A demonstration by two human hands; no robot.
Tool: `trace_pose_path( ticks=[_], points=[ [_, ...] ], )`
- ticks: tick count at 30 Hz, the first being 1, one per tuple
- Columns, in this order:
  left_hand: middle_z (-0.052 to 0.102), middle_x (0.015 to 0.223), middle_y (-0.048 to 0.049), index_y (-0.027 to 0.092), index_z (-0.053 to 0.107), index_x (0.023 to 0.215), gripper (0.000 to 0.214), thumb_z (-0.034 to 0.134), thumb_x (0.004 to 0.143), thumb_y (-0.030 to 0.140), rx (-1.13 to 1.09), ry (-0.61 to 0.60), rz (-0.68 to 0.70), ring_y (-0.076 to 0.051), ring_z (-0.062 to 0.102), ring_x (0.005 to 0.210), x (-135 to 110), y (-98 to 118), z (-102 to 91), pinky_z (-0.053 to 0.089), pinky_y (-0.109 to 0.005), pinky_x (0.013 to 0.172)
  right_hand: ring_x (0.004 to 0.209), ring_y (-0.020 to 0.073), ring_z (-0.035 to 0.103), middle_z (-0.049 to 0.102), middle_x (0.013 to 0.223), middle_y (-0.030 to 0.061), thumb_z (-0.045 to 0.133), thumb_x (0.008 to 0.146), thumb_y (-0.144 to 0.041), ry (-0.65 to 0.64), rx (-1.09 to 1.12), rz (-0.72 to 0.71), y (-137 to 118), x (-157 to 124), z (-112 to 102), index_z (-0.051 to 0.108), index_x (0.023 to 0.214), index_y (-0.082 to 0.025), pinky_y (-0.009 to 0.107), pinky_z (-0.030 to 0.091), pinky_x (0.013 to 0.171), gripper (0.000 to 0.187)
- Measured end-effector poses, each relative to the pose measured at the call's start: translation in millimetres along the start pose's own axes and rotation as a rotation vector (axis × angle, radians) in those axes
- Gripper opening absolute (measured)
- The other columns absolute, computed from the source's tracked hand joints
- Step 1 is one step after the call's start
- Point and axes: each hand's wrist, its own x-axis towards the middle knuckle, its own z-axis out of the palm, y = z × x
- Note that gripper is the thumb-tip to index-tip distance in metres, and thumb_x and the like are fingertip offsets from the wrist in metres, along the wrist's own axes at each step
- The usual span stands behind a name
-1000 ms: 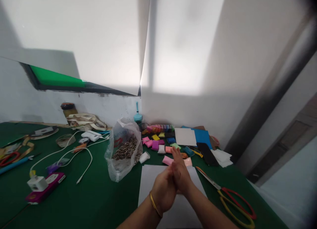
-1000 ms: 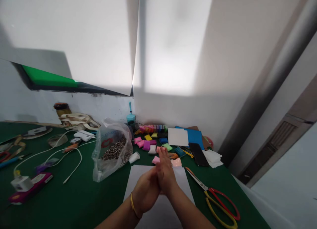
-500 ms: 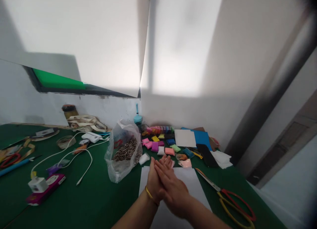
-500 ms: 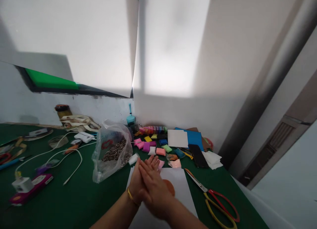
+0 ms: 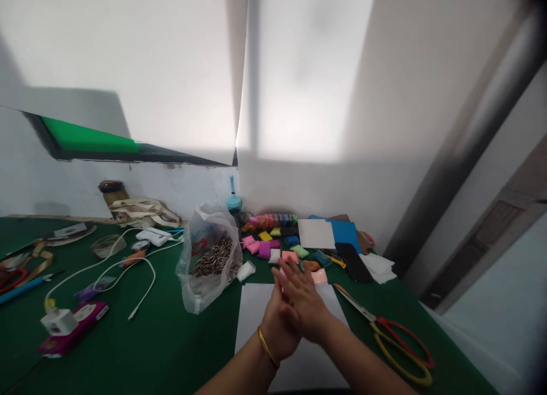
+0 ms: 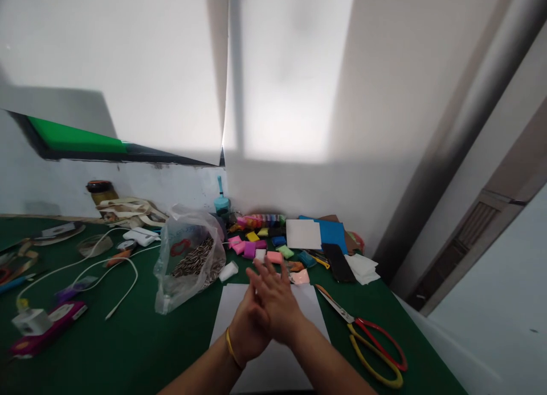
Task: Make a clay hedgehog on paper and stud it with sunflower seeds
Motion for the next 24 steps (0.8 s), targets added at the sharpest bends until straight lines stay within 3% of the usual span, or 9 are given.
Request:
trace_pose_path(
  ticks=[4, 7, 9, 12, 15, 18, 24],
  points=[
    [0.059, 0.118, -0.0101, 0.015, 0.06, 0.111, 0.031, 0.053, 0.084, 0.03, 0.03, -0.167, -0.125, -0.021, 0.052, 0.113, -5, 5, -11.2, 0.034, -0.033, 0.102, 0.137, 0.0312, 0.012, 0.021, 0.149, 0.0071, 0.033, 0.084, -0.062, 0.046, 0.009, 0.1, 31, -2, 0, 0.024, 0.141, -0.027, 0.06, 0.013, 0.105, 0.067],
    [0.061, 0.112, -0.0094, 0.016, 0.059, 0.109, 0.031, 0.06, 0.078, 0.015, 0.056, -0.089, -0.057, -0.017, 0.057, 0.105, -5, 11, -29.8, 0.037, -0.029, 0.098, 0.132, 0.0283, 0.028, 0.034, 0.143, 0.0067, 0.036, 0.087, -0.056, 0.096, 0.186, 0.123, 39, -12, 0, 0.039, 0.134, -0.029, 0.051, 0.029, 0.104, 0.054],
    [0.062, 0.109, -0.0073, 0.02, 0.054, 0.115, 0.038, 0.062, 0.078, 0.016, 0.051, -0.028, -0.029, -0.016, 0.058, 0.101, -4, 13, -39.4, 0.042, -0.028, 0.091, 0.121, 0.0267, 0.042, 0.047, 0.132, 0.0076, 0.048, 0.084, -0.05, 0.124, 0.28, 0.158, 32, -17, -1, 0.053, 0.123, -0.029, 0.043, 0.039, 0.098, 0.045],
    [0.064, 0.097, -0.0047, 0.023, 0.049, 0.12, 0.049, 0.066, 0.075, 0.017, 0.069, -0.05, -0.028, -0.015, 0.062, 0.088, -3, 11, -45.2, 0.046, -0.027, 0.08, 0.105, 0.0251, 0.051, 0.058, 0.11, 0.0065, 0.064, 0.074, -0.041, 0.103, 0.304, 0.206, 17, -19, -3, 0.065, 0.105, -0.029, 0.039, 0.044, 0.089, 0.034],
    [0.064, 0.1, -0.0061, 0.021, 0.051, 0.118, 0.05, 0.07, 0.072, 0.019, 0.096, -0.097, -0.054, -0.015, 0.062, 0.088, -3, 9, -46.8, 0.044, -0.028, 0.084, 0.097, 0.0225, 0.053, 0.058, 0.1, 0.0048, 0.063, 0.076, -0.035, 0.11, 0.322, 0.258, 9, -16, -4, 0.07, 0.091, -0.028, 0.037, 0.045, 0.084, 0.018],
    [0.063, 0.104, -0.0087, 0.019, 0.055, 0.114, 0.045, 0.07, 0.073, 0.029, 0.217, -0.017, -0.072, -0.017, 0.062, 0.09, -4, 10, -52.1, 0.043, -0.031, 0.086, 0.092, 0.0211, 0.053, 0.058, 0.095, 0.0047, 0.059, 0.079, -0.038, 0.128, 0.349, 0.277, 12, -14, -2, 0.071, 0.085, -0.026, 0.034, 0.045, 0.078, 0.018],
    [0.068, 0.089, -0.0108, 0.012, 0.067, 0.097, 0.042, 0.074, 0.065, 0.037, 0.585, 0.112, 0.102, -0.019, 0.061, 0.078, 2, 9, -64.0, 0.044, -0.028, 0.069, 0.084, 0.0209, 0.055, 0.062, 0.086, 0.0052, 0.06, 0.079, -0.04, 0.118, 0.237, 0.266, 14, -18, 4, 0.07, 0.087, -0.024, 0.034, 0.044, 0.074, 0.02]
  ],
)
